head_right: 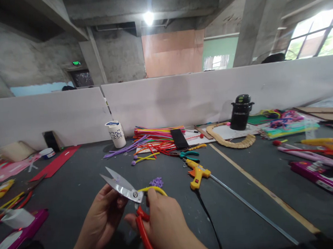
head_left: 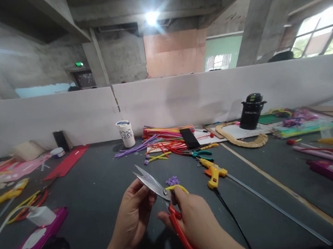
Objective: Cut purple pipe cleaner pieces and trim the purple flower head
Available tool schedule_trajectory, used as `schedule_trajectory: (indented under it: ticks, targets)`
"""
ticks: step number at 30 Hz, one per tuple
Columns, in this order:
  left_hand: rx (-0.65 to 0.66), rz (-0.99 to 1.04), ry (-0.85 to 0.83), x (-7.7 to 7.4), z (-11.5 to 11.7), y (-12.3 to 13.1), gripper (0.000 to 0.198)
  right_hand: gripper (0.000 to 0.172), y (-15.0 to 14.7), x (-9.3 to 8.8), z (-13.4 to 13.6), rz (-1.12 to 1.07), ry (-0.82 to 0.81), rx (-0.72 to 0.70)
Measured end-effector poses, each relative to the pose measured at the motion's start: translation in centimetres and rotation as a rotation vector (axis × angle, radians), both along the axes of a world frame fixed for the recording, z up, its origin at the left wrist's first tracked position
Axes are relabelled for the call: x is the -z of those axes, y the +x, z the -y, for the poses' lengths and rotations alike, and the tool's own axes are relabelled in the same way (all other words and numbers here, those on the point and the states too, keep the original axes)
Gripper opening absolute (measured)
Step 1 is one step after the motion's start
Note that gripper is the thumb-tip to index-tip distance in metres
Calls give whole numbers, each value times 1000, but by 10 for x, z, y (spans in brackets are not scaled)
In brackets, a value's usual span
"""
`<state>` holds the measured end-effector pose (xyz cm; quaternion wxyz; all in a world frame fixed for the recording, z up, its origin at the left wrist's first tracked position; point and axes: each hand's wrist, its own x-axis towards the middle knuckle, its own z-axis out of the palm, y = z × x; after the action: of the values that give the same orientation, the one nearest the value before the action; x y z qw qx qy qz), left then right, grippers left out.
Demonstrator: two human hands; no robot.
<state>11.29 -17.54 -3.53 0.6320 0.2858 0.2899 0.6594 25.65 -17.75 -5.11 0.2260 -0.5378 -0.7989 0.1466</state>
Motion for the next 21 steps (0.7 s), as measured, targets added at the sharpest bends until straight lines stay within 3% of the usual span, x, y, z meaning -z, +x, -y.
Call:
schedule_trajectory:
  ticks: [21]
  targets:
    - [22,15,2,-2,2,2,9,28,-1,-2,3,-17,-24,-15]
